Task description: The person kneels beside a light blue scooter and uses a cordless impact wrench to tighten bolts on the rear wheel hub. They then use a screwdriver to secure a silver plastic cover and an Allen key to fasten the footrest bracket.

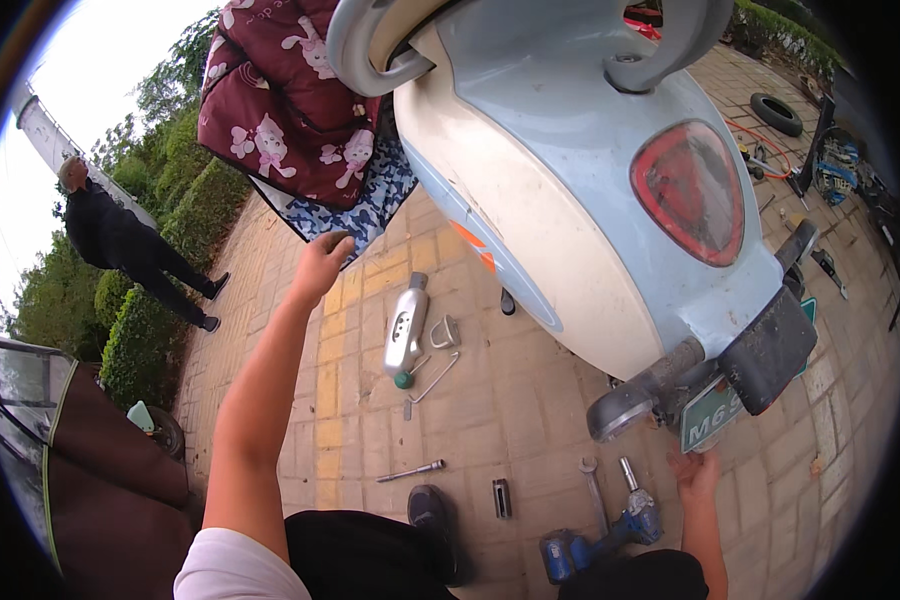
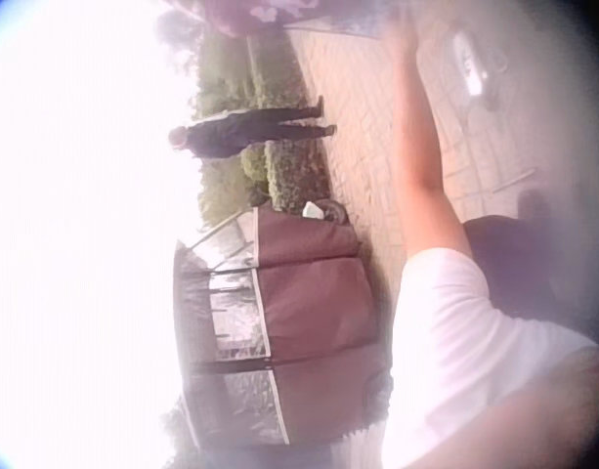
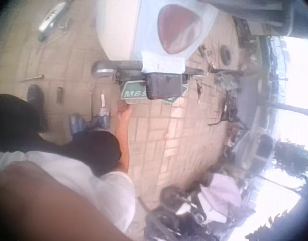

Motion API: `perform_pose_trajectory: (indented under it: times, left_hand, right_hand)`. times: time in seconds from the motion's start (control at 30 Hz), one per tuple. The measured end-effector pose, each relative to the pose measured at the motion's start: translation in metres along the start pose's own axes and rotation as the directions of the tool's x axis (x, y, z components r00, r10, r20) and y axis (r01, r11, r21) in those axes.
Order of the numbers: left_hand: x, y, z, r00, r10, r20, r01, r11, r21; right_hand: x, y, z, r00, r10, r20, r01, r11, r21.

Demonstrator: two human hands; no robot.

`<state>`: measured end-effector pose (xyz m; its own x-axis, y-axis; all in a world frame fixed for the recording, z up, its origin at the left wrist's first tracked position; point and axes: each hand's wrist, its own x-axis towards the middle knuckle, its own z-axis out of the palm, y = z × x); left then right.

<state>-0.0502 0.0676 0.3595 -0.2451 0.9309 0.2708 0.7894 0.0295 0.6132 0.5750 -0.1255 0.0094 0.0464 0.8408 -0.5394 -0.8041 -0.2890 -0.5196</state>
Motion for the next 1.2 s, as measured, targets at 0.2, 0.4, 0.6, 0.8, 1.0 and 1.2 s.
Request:
perform_pose_trajectory:
  times: [0.2, 0.4, 0.6, 0.8, 1.0, 1.2]
  left_hand:
    - [0.15, -0.033, -0.138, 0.792, 0.194, -0.58, -0.095, 0.976, 0.197]
    - [0.279, -0.02, -0.27, 0.723, 0.144, -0.675, 0.207, 0.888, 0.411]
    - [0.364, -0.007, -0.321, 0.838, -0.03, -0.545, 0.167, 0.965, 0.203]
    - [0.321, 0.031, -0.25, 0.811, 0.426, -0.402, -0.418, 0.901, 0.111]
    - [0.172, 0.073, -0.129, 0.941, 0.309, -0.14, -0.321, 0.944, -0.075]
    - [0.181, 0.111, -0.17, 0.897, 0.442, 0.025, -0.432, 0.863, 0.263]
  right_hand:
    - [-0.075, -0.09, 0.047, 0.997, -0.054, 0.06, 0.06, -0.006, -0.998]
    - [-0.153, -0.177, 0.096, 0.954, -0.3, -0.018, -0.156, -0.443, -0.883]
    - [-0.215, -0.191, 0.148, 0.874, -0.479, -0.081, -0.265, -0.331, -0.906]
    - [-0.222, -0.176, 0.249, 0.481, -0.873, 0.085, 0.138, -0.021, -0.99]
    - [-0.229, -0.173, 0.398, 0.356, -0.934, -0.036, 0.61, 0.261, -0.748]
    - [-0.234, -0.164, 0.482, 0.344, -0.939, 0.001, 0.711, 0.26, -0.653]
